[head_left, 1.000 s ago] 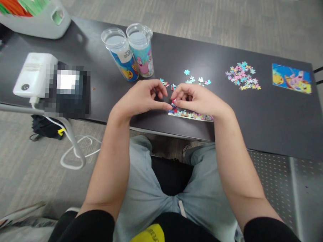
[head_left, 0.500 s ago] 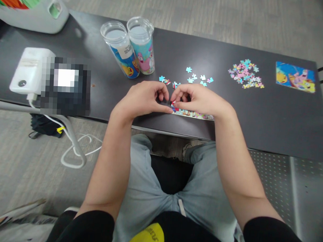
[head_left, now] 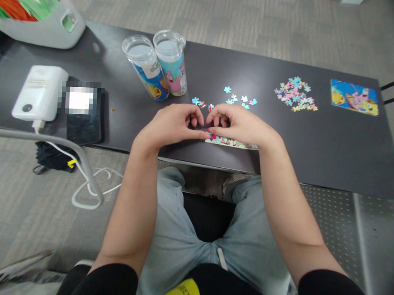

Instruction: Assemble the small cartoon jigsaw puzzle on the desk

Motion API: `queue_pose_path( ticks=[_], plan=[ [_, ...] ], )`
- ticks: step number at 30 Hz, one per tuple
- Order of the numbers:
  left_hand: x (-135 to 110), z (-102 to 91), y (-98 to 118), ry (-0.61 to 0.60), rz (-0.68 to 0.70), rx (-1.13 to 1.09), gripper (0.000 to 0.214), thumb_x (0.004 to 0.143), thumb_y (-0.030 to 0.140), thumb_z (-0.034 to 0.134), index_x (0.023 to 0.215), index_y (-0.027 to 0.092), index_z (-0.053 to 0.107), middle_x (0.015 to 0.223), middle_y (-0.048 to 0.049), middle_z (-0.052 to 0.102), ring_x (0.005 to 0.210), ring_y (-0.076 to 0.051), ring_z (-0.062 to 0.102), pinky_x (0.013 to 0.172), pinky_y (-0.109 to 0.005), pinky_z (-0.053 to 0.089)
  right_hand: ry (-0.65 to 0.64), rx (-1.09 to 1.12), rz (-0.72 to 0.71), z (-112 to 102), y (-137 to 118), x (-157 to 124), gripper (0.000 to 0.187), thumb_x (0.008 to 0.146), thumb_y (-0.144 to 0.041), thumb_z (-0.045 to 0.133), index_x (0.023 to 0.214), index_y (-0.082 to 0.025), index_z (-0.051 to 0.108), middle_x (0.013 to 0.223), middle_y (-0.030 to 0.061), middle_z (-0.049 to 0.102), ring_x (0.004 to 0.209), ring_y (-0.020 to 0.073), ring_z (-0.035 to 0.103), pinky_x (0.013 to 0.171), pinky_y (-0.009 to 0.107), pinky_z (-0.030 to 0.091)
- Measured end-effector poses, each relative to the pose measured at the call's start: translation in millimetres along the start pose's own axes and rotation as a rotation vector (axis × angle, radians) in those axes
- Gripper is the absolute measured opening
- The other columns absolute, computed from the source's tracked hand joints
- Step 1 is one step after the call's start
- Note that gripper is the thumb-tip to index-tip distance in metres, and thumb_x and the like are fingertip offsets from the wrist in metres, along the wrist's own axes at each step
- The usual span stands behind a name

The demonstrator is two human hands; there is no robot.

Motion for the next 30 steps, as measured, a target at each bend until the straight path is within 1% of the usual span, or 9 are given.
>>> queue_pose_path(
  ticks=[4,6,9,11,13,17,23,27,30],
  plan=[
    [4.1,1.3,-6.6,0.141,0.001,-0.074,0.033,0.091,0.041,0.110,0.111,0.026,0.089,0.087,-0.0002,0.076,0.076,-0.021,0.062,0.073,-0.036,0.045,0.127,-0.003,-0.005,-16.2,-3.6,-13.0,0.019,0.105,-0.041,0.095,0.115,-0.028,0.084,0.088,-0.0012,0.074,0.079,0.0225,0.062,0.075,0.040,0.048],
    [8.2,4.0,-10.7,0.213,-0.011,-0.007,0.026,0.098,0.034,0.102,0.121,0.026,0.091,0.090,-0.0008,0.077,0.076,-0.022,0.063,0.074,-0.037,0.045,0.196,-0.028,0.010,-28.2,-0.4,-22.4,0.022,0.106,-0.044,0.096,0.116,-0.028,0.085,0.090,-0.0005,0.074,0.079,0.0220,0.061,0.076,0.042,0.048],
    [14.7,9.8,-14.8,0.266,-0.040,0.145,0.029,0.103,0.025,0.094,0.132,0.028,0.094,0.096,-0.0025,0.080,0.081,-0.023,0.065,0.078,-0.039,0.043,0.264,-0.040,0.054,-44.6,11.3,-36.1,0.026,0.105,-0.045,0.099,0.116,-0.026,0.084,0.091,-0.0002,0.073,0.076,0.0196,0.057,0.077,0.044,0.047],
    [18.0,13.5,-15.6,0.307,-0.049,0.229,0.026,0.106,0.025,0.094,0.131,0.031,0.096,0.100,-0.0035,0.081,0.084,-0.025,0.065,0.079,-0.041,0.041,0.291,-0.036,0.085,-51.5,20.3,-43.4,0.027,0.105,-0.044,0.099,0.116,-0.025,0.083,0.090,0.0004,0.073,0.074,0.0188,0.056,0.076,0.046,0.046],
    [20.3,15.8,-15.5,0.340,-0.052,0.264,0.018,0.107,0.028,0.095,0.124,0.034,0.099,0.102,-0.0044,0.083,0.086,-0.026,0.065,0.079,-0.042,0.039,0.313,-0.032,0.098,-54.7,27.2,-48.9,0.027,0.105,-0.044,0.097,0.115,-0.023,0.083,0.088,0.0013,0.074,0.072,0.0189,0.057,0.074,0.047,0.043],
    [23.6,15.2,-16.4,0.351,-0.073,0.212,0.009,0.103,0.030,0.100,0.111,0.034,0.099,0.104,-0.0047,0.087,0.086,-0.025,0.068,0.079,-0.041,0.042,0.329,-0.024,0.098,-53.5,33.2,-54.6,0.027,0.106,-0.048,0.097,0.115,-0.025,0.084,0.089,-0.0003,0.075,0.072,0.0189,0.058,0.072,0.044,0.043],
    [27.3,10.9,-21.0,0.284,-0.101,0.125,0.014,0.094,0.036,0.107,0.096,0.029,0.094,0.108,-0.0054,0.090,0.086,-0.024,0.068,0.077,-0.039,0.046,0.299,-0.031,0.088,-48.2,35.2,-56.2,0.030,0.108,-0.053,0.099,0.116,-0.029,0.083,0.087,-0.0012,0.075,0.073,0.0204,0.058,0.071,0.041,0.047],
    [27.6,10.8,-20.6,0.263,-0.100,0.103,0.020,0.091,0.033,0.108,0.109,0.032,0.099,0.107,-0.0035,0.090,0.084,-0.023,0.067,0.074,-0.037,0.044,0.285,-0.035,0.091,-45.2,31.0,-52.8,0.037,0.105,-0.060,0.101,0.117,-0.029,0.083,0.087,-0.0007,0.072,0.073,0.0212,0.058,0.070,0.041,0.048],
    [27.1,11.3,-19.6,0.267,-0.070,0.136,0.022,0.092,0.032,0.108,0.113,0.035,0.101,0.108,-0.0035,0.089,0.083,-0.023,0.067,0.073,-0.038,0.044,0.268,-0.045,0.071,-40.9,24.1,-46.2,0.034,0.105,-0.058,0.100,0.115,-0.030,0.084,0.087,-0.0009,0.069,0.075,0.0221,0.057,0.074,0.042,0.049]
  ],
)
Point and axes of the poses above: each hand's wrist, its own x-axis towards the middle knuckle, its own z-axis out of the palm, y = z × x, the point moved 1 cm from there along x, towards the middle knuckle
